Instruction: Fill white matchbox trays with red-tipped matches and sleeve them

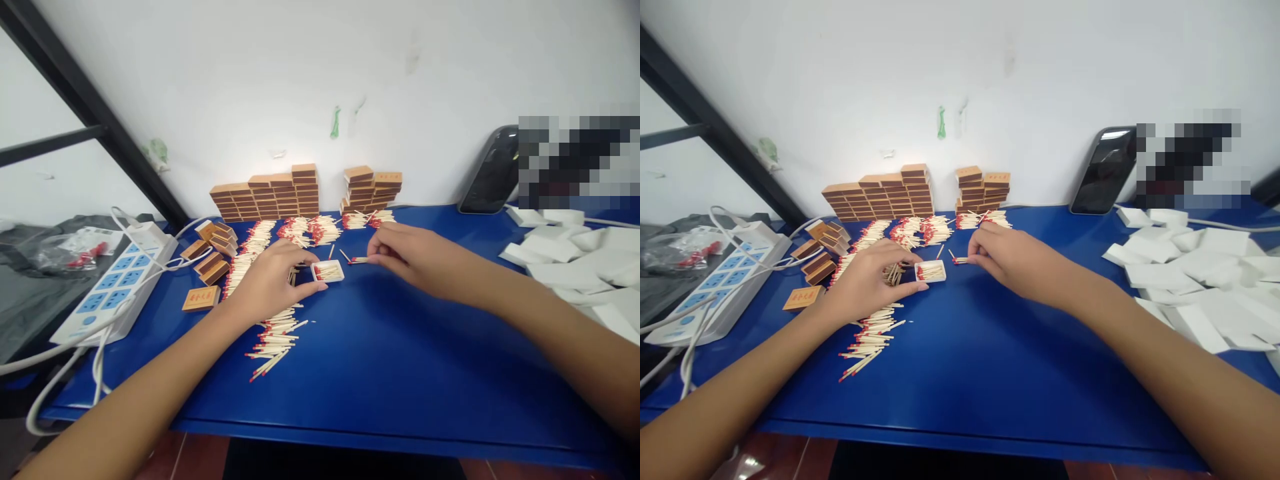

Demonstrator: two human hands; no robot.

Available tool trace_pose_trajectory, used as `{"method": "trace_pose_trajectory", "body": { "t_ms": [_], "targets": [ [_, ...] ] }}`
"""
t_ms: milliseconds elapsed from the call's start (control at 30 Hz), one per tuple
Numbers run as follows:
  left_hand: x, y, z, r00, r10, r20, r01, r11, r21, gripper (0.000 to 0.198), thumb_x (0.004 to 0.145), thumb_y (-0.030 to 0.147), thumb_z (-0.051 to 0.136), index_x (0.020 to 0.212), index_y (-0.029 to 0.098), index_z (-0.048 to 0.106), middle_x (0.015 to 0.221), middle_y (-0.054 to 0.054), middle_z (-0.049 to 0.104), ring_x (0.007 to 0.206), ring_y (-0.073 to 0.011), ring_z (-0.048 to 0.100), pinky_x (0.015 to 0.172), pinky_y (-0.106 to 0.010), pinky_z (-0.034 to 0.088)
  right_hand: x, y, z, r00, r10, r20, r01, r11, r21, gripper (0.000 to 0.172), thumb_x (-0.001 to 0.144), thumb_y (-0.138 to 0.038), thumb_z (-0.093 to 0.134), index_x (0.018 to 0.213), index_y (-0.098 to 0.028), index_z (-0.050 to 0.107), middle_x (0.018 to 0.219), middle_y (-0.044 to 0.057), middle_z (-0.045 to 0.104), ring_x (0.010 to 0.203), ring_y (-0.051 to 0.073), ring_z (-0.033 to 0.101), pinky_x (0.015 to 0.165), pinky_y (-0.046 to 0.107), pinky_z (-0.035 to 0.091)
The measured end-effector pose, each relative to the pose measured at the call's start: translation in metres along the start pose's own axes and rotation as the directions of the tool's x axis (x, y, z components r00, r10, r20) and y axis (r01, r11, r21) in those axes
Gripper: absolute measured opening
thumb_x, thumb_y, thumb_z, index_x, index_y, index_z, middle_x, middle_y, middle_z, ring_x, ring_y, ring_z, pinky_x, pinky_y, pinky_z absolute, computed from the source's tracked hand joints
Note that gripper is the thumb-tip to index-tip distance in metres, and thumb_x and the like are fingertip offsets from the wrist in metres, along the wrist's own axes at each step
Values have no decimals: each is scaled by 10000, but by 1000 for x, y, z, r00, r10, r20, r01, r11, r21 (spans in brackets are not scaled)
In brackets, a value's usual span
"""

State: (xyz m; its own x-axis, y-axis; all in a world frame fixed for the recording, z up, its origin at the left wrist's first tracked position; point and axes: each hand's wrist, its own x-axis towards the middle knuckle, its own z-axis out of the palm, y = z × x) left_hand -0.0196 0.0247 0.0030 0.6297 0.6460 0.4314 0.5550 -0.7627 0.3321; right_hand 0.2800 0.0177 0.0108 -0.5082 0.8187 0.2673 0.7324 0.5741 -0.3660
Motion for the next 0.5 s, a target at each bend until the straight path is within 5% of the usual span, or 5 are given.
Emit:
{"method": "trace_pose_trajectory", "body": {
  "t_ms": [233,500],
  "targets": [
    [-1,10,4,998,56,-34,-58,995,-84,294,900,392,861,1096,212,737,1009,-52,754,965,-235,680,883,-391,536,-2,-34,26,995,-69,-78,69,998,-13,133,1046,-293,536,984,-232,636,1005,70,675,764,195,627,673,330,453],
    [-1,11,6,998,66,9,-65,996,-68,316,892,397,870,1113,210,745,1006,-45,754,975,-235,678,889,-389,527,-2,-13,10,996,-63,-60,70,990,121,134,966,-377,698,977,-243,699,866,28,657,770,185,603,701,323,452]
  ]
}}
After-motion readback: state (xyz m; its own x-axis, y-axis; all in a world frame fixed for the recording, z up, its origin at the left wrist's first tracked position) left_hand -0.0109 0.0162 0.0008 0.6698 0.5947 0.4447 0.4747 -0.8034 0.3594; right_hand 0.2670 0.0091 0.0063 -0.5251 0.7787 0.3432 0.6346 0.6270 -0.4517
